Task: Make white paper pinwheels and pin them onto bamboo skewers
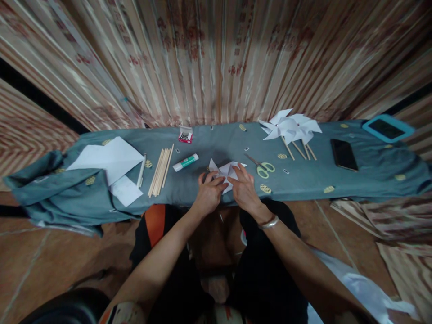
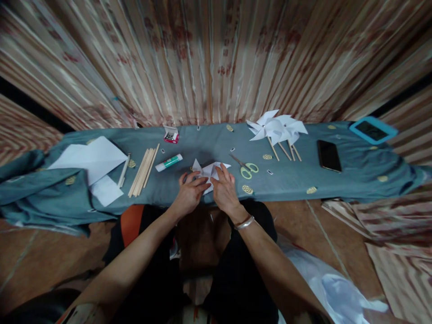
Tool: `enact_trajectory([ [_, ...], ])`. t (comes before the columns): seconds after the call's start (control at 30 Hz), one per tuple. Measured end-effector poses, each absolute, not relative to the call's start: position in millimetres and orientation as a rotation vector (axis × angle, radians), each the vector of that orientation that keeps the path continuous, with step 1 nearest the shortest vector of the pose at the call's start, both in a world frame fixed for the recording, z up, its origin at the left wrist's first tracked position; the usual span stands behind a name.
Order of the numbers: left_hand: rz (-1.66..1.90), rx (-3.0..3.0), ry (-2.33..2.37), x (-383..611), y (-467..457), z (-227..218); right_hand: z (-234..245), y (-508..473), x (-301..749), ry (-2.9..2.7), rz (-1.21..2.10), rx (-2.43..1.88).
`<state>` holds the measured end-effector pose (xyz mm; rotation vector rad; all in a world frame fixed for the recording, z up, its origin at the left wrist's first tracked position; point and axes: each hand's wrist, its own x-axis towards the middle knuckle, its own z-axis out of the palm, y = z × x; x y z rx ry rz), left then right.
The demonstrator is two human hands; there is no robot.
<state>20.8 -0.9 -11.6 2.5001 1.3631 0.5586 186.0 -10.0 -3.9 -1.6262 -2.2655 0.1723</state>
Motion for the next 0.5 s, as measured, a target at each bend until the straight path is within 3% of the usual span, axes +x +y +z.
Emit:
enact_trajectory([
  [0.5, 0.550, 2.491, 1.354, 20.6, -1.8, -7.0, -4.5, -10.0, 185.3, -2.256, 0.157, -1.628],
])
